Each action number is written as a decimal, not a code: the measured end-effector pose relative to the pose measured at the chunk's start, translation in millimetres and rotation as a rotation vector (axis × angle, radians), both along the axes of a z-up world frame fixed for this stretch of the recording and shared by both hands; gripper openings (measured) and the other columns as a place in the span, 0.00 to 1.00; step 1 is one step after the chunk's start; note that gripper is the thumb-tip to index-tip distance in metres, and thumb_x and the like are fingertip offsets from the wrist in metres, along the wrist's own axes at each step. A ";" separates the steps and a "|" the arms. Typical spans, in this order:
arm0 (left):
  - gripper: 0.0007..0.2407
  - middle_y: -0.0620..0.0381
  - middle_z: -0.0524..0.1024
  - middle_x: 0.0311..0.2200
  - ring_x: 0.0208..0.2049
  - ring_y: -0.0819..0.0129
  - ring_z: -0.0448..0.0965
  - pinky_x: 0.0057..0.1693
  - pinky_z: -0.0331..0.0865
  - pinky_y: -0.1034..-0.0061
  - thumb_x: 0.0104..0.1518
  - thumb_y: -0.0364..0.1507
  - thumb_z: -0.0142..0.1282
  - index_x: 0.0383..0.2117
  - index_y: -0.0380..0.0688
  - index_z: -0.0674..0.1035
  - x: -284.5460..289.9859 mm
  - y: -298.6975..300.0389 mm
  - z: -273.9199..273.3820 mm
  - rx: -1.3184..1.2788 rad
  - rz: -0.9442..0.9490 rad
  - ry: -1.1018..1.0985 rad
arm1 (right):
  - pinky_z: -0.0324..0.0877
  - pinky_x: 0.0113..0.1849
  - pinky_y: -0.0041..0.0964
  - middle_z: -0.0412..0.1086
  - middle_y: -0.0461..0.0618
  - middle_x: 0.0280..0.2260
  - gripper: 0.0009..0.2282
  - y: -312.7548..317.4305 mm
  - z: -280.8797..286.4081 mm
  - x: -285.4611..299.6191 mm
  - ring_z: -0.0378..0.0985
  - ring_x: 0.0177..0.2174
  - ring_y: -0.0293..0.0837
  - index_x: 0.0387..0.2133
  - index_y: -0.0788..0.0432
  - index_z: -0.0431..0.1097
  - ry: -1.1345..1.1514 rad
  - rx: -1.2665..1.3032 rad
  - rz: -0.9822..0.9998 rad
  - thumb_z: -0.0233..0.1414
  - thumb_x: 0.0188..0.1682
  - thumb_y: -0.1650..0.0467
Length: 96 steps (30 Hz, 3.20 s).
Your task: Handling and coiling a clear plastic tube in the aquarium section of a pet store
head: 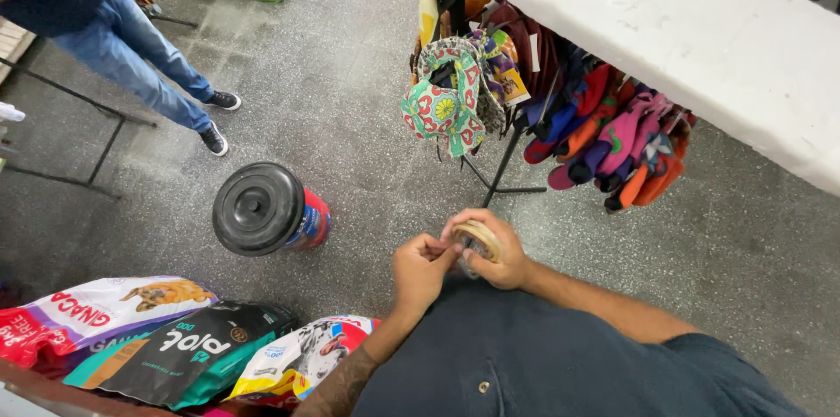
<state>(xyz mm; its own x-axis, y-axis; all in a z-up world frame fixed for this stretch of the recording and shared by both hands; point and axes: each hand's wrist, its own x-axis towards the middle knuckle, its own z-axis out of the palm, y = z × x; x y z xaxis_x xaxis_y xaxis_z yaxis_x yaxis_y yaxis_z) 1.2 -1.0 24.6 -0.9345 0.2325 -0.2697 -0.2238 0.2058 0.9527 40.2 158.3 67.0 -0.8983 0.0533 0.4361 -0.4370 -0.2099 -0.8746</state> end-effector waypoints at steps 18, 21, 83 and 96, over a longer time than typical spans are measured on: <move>0.15 0.53 0.75 0.26 0.35 0.64 0.80 0.44 0.78 0.72 0.46 0.28 0.74 0.32 0.39 0.76 7.2 6.6 44.4 0.131 -0.114 -0.082 | 0.69 0.33 0.28 0.71 0.66 0.38 0.30 4.3 21.0 -5.7 0.75 0.34 0.42 0.55 0.72 0.56 -0.119 -0.399 0.473 0.61 0.41 0.71; 0.17 0.48 0.74 0.24 0.33 0.58 0.81 0.42 0.78 0.68 0.46 0.29 0.75 0.26 0.39 0.71 4.6 0.9 13.3 0.077 -0.098 -0.056 | 0.73 0.36 0.30 0.71 0.67 0.40 0.32 4.5 8.1 -3.0 0.77 0.36 0.43 0.56 0.72 0.56 -0.179 -0.434 0.500 0.63 0.40 0.70; 0.16 0.49 0.83 0.33 0.33 0.67 0.85 0.39 0.81 0.79 0.54 0.29 0.68 0.46 0.38 0.78 -73.3 -82.8 8.2 0.355 -0.242 0.086 | 0.67 0.32 0.39 0.56 0.45 0.25 0.22 -10.2 -55.4 -89.8 0.64 0.26 0.41 0.43 0.62 0.62 -0.256 -0.114 0.249 0.48 0.32 0.84; 0.09 0.47 0.82 0.33 0.35 0.43 0.82 0.38 0.73 0.49 0.57 0.38 0.57 0.35 0.47 0.78 -38.3 -209.7 -57.1 -0.892 -0.774 0.442 | 0.72 0.49 0.49 0.78 0.61 0.49 0.22 143.0 -459.5 50.1 0.81 0.48 0.58 0.49 0.57 0.78 -1.476 1.241 0.052 0.54 0.47 0.57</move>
